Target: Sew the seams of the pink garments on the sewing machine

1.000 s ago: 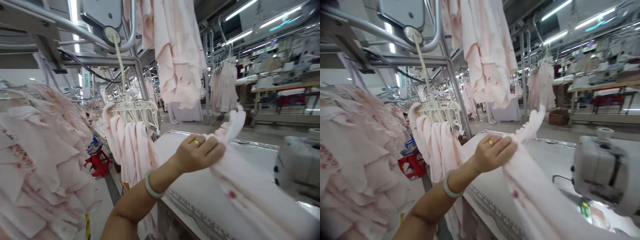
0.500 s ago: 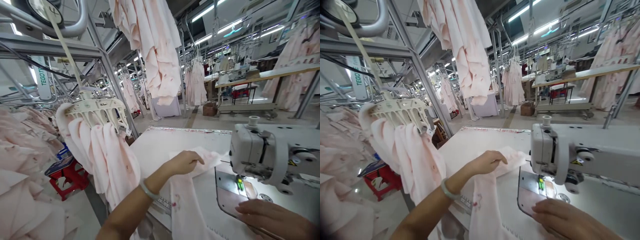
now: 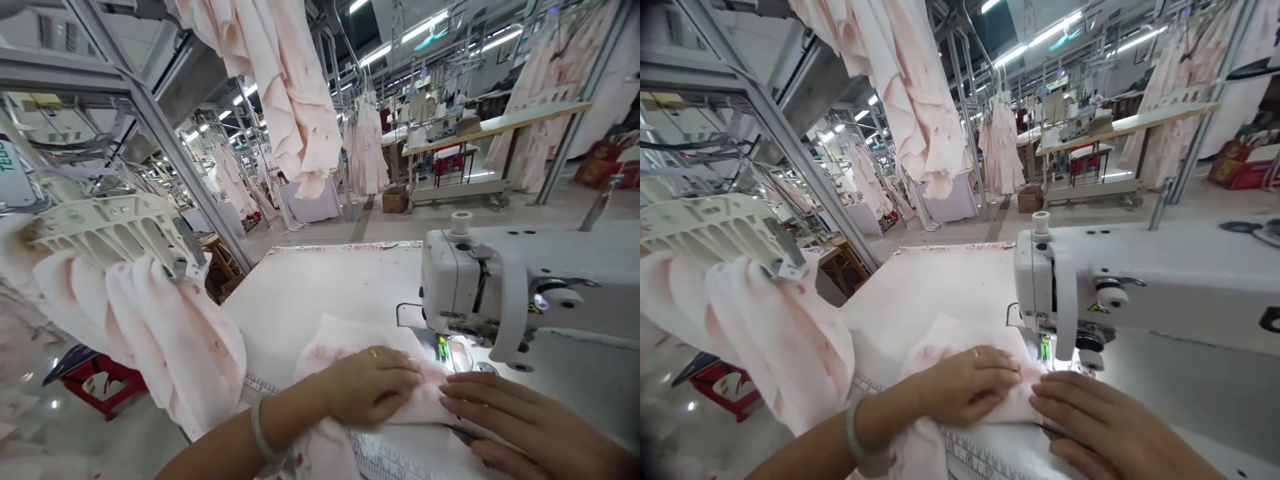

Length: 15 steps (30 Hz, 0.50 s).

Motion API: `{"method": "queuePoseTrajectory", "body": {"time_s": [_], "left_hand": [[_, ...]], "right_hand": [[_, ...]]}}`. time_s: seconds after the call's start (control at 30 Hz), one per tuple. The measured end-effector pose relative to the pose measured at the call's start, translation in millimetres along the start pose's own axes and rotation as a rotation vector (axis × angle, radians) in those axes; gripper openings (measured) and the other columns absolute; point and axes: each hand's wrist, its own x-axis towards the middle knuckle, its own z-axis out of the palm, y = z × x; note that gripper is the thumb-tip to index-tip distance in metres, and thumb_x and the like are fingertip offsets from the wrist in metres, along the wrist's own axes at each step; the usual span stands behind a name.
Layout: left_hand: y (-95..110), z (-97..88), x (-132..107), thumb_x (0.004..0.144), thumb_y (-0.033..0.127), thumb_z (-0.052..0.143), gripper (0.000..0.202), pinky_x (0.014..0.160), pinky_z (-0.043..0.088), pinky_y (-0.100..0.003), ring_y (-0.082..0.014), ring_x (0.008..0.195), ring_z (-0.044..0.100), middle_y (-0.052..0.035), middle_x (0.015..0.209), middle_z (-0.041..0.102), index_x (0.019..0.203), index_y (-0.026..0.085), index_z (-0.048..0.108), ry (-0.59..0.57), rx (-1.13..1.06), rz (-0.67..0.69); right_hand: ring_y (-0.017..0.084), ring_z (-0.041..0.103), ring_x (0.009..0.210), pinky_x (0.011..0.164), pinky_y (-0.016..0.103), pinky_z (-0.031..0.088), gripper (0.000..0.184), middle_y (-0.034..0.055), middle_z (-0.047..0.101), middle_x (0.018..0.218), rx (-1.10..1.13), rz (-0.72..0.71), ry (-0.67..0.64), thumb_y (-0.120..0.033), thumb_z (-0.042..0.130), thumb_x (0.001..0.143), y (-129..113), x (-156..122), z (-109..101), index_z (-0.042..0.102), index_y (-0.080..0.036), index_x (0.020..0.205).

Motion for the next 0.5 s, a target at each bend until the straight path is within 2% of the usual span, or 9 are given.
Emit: {"method": "queuePoseTrajectory", "body": {"time_s": [0.1,0.23,0.3,0.37,0.43,0.5], "left_hand": [[15,-4.5,0,0.113,0.021,0.047,0.042,0.13,0.049,-0.048,-0.0289,0.143,0.067,-0.0199,0.143,0.075,0.148,0.008,0.064,-0.07,0.146,0.044],[23,-13.5,2,0.115,0.025,0.045,0.042,0.137,0.036,-0.059,-0.0322,0.145,0.066,-0.0166,0.14,0.077,0.147,0.008,0.067,-0.135,0.356,0.07],[22,-13.2,2,0.116,0.024,0.043,0.042,0.139,0.035,-0.055,-0.0316,0.152,0.061,-0.0162,0.147,0.075,0.146,0.006,0.067,-0.122,0.39,0.095],[19,-9.5,2,0.117,0.022,0.041,0.044,0.136,0.041,-0.048,-0.0292,0.153,0.061,-0.0177,0.153,0.072,0.148,0.003,0.066,-0.092,0.36,0.117],[14,-3.9,3,0.117,0.021,0.038,0.047,0.132,0.048,-0.043,-0.027,0.15,0.064,-0.0206,0.153,0.072,0.149,0.0,0.065,-0.064,0.289,0.13],[8,1.8,8,0.117,0.021,0.037,0.048,0.13,0.05,-0.043,-0.0272,0.148,0.066,-0.0223,0.152,0.073,0.148,-0.001,0.066,-0.051,0.223,0.141]], "right_hand": [[0.031,0.079,0.129,0.105,0.041,0.071,0.062,0.0003,0.075,0.152,-0.005,-0.071,-0.03,-0.046,0.076,0.104,-15,22,-11,0.062,-0.041,0.164],[0.028,0.082,0.123,0.095,0.041,0.075,0.051,-0.0012,0.077,0.149,-0.044,-0.071,0.008,-0.047,0.071,0.107,-26,32,-17,0.068,-0.039,0.157],[0.028,0.082,0.122,0.096,0.041,0.074,0.051,-0.0008,0.078,0.147,-0.038,-0.056,0.023,-0.045,0.07,0.108,-27,31,-17,0.067,-0.037,0.158],[0.026,0.082,0.121,0.098,0.04,0.073,0.051,0.0007,0.08,0.145,-0.033,-0.056,0.043,-0.045,0.069,0.109,-27,30,-17,0.066,-0.035,0.159],[0.025,0.083,0.119,0.1,0.038,0.071,0.047,0.0026,0.081,0.141,-0.049,-0.081,0.071,-0.044,0.066,0.111,-27,33,-19,0.069,-0.031,0.156],[0.023,0.083,0.116,0.101,0.037,0.068,0.041,0.0045,0.084,0.135,-0.085,-0.131,0.099,-0.041,0.063,0.114,-29,40,-25,0.072,-0.026,0.151]]}}
